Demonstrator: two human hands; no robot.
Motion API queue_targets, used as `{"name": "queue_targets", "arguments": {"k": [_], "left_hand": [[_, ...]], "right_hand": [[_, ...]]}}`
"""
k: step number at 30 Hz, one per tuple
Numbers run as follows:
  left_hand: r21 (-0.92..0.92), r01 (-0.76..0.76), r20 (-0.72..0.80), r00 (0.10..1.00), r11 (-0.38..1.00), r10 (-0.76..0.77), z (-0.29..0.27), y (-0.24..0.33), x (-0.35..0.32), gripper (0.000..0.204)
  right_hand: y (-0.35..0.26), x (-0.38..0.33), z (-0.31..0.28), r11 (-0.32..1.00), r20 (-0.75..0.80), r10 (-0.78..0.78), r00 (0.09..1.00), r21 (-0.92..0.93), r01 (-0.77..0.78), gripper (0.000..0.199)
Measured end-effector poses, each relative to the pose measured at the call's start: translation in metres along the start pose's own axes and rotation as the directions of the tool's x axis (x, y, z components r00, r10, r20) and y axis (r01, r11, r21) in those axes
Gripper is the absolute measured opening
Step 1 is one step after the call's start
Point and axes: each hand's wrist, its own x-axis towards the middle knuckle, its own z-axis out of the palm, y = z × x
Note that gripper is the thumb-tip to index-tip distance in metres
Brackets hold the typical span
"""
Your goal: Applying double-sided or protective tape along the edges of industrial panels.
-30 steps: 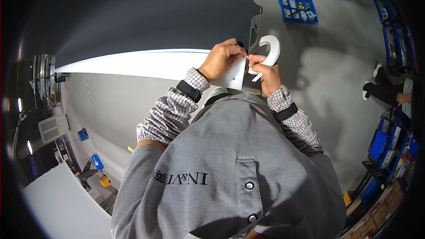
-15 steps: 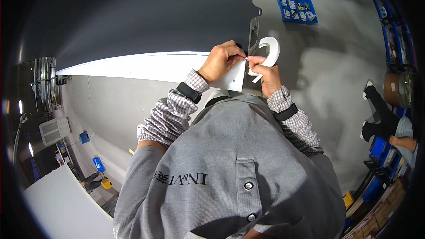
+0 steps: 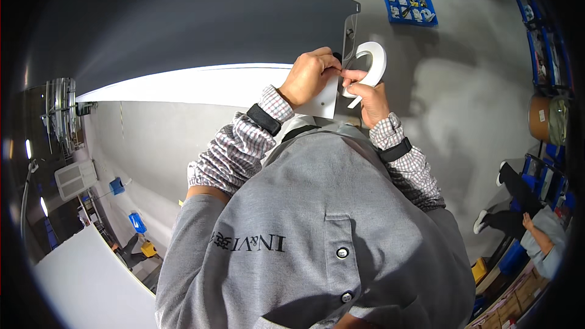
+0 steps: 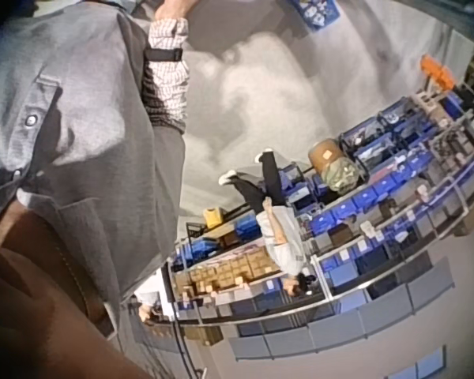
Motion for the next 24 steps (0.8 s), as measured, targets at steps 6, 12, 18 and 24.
{"name": "queue_targets", "arguments": {"k": [6, 12, 18, 24], "left_hand": [[-0.004, -0.03, 0.028, 0.999, 1.0, 0.03, 0.002, -0.003, 0.001, 0.007], [-0.036, 0.009, 0.051, 0.999, 0.999, -0.007, -0.001, -0.007, -0.003, 0.011], [-0.068, -0.026, 0.06, 0.998, 0.997, 0.03, -0.003, -0.008, 0.001, 0.014], [0.241, -0.078, 0.144, 0.989, 0.967, 0.044, -0.002, -0.005, 0.007, 0.009]], "right_hand": [[-0.001, 0.0, 0.0, 1.0, -0.003, -0.003, 1.0, -0.009, 0.002, 0.031], [-0.002, 0.0, 0.0, 1.0, 0.014, -0.001, 1.0, 0.008, 0.001, 0.032], [-0.001, 0.0, 0.001, 1.0, 0.021, -0.004, 1.0, 0.009, 0.004, 0.032], [-0.003, -0.001, 0.002, 1.0, -0.007, 0.017, 1.0, 0.001, -0.017, 0.03]]}}
